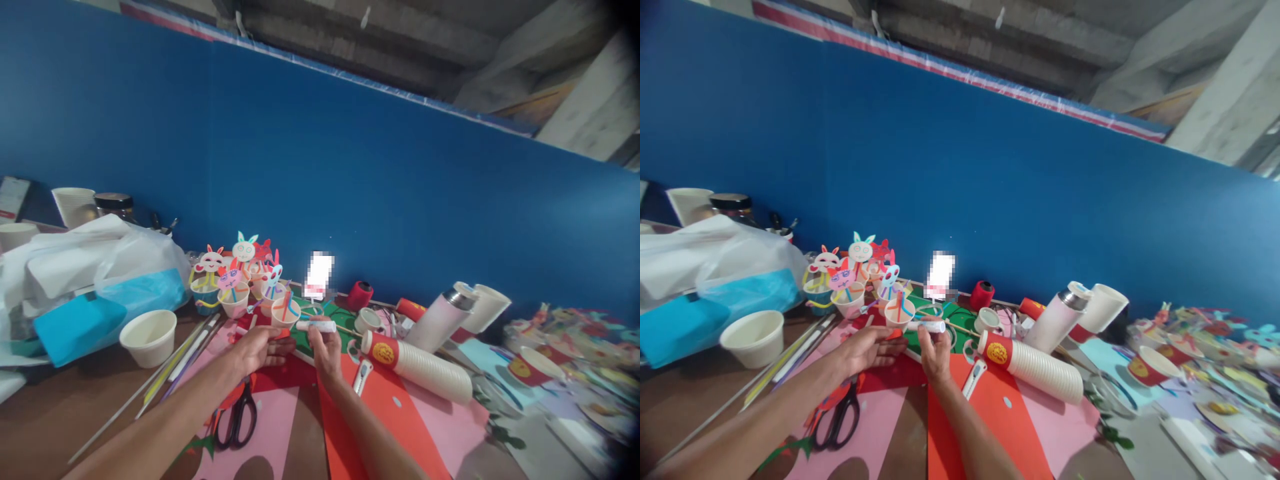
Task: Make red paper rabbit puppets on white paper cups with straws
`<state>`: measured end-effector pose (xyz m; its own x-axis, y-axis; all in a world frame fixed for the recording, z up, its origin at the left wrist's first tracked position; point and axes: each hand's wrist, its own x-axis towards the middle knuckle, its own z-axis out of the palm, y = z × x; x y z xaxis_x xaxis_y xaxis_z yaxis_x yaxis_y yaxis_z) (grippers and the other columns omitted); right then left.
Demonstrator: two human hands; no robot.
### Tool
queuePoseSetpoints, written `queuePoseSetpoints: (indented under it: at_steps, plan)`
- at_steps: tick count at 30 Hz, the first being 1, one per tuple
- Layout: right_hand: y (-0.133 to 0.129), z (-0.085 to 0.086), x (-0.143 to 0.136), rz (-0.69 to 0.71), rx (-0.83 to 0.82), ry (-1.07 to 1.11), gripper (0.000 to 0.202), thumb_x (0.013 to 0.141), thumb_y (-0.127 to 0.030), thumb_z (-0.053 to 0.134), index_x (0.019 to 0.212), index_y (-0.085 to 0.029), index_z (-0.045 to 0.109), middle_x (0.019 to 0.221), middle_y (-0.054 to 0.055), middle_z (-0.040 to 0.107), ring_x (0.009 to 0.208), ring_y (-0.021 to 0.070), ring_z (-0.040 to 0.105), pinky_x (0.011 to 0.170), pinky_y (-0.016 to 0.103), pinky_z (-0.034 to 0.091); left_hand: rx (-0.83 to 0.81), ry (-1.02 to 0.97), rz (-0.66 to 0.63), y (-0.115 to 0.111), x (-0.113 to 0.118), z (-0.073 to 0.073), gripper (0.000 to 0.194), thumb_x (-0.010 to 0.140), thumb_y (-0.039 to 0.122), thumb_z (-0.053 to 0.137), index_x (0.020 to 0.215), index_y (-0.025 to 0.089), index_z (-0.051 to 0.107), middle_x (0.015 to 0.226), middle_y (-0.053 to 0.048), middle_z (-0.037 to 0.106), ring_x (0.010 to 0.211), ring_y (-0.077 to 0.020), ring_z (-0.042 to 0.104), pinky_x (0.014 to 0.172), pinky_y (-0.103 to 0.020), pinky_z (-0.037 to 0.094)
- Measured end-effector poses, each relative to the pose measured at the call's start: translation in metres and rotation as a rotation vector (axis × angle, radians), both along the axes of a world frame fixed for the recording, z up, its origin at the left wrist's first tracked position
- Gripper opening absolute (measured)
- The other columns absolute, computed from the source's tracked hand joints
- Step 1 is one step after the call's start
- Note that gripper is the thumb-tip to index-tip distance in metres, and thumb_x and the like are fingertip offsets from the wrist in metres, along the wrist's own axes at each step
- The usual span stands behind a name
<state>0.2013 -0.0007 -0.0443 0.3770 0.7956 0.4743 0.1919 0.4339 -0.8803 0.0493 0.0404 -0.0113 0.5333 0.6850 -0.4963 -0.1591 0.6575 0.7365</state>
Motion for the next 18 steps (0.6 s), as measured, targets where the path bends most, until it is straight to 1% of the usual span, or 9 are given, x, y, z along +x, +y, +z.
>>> queuePoseSetpoints:
  at_steps: [4,9,11,14,16,18]
  plan:
    - [0.0,0.0,0.002,0.084,-0.011,0.064,0.019,0.076,-0.029,0.052,0.089,-0.016,0.055,0.054,-0.005,0.043,0.047,0.008,0.037,0.044,0.02,0.031,0.04,0.006,-0.033,-0.002,-0.002,0.004,0.021,0.07,0.021,0.054,0.089,0.013,0.054,0.079,-0.011,0.069,0.067,-0.019,0.065,0.053,-0.028,0.048]
    - [-0.003,0.004,0.005,0.154,-0.003,0.117,0.023,0.076,-0.034,0.051,0.089,-0.015,0.057,0.056,-0.002,0.049,0.051,0.0106,0.045,0.048,0.022,0.036,0.17,0.046,-0.112,-0.002,-0.008,0.014,0.025,0.066,0.026,0.059,0.087,0.012,0.057,0.077,-0.01,0.068,0.066,-0.0192,0.064,0.051,-0.026,0.046]
    - [-0.003,0.005,0.007,0.134,-0.01,0.124,0.026,0.078,-0.037,0.048,0.088,-0.015,0.058,0.058,-0.001,0.053,0.052,0.0117,0.049,0.05,0.023,0.038,0.219,0.065,-0.122,-0.001,-0.011,0.017,0.027,0.065,0.029,0.06,0.085,0.011,0.057,0.076,-0.01,0.068,0.066,-0.019,0.064,0.051,-0.026,0.046]
    - [-0.001,0.007,0.012,0.061,-0.022,0.175,0.034,0.081,-0.042,0.041,0.088,-0.013,0.058,0.06,0.001,0.057,0.053,0.0128,0.051,0.051,0.024,0.04,0.311,0.087,-0.146,0.001,-0.015,0.021,0.029,0.065,0.034,0.061,0.083,0.011,0.058,0.077,-0.01,0.068,0.067,-0.0197,0.064,0.053,-0.026,0.046]
    - [0.001,0.007,0.015,0.024,-0.025,0.229,0.038,0.083,-0.044,0.037,0.092,-0.012,0.057,0.061,0.002,0.058,0.053,0.013,0.052,0.052,0.025,0.041,0.382,0.098,-0.162,0.004,-0.019,0.022,0.029,0.065,0.036,0.06,0.081,0.011,0.059,0.078,-0.011,0.068,0.068,-0.0202,0.065,0.053,-0.025,0.045]
    - [0.004,0.007,0.016,0.009,-0.017,0.259,0.038,0.083,-0.043,0.038,0.097,-0.012,0.055,0.062,0.002,0.058,0.054,0.0133,0.053,0.053,0.026,0.042,0.447,0.115,-0.146,0.009,-0.022,0.023,0.027,0.066,0.036,0.059,0.08,0.012,0.06,0.077,-0.009,0.068,0.067,-0.0195,0.064,0.052,-0.024,0.044]
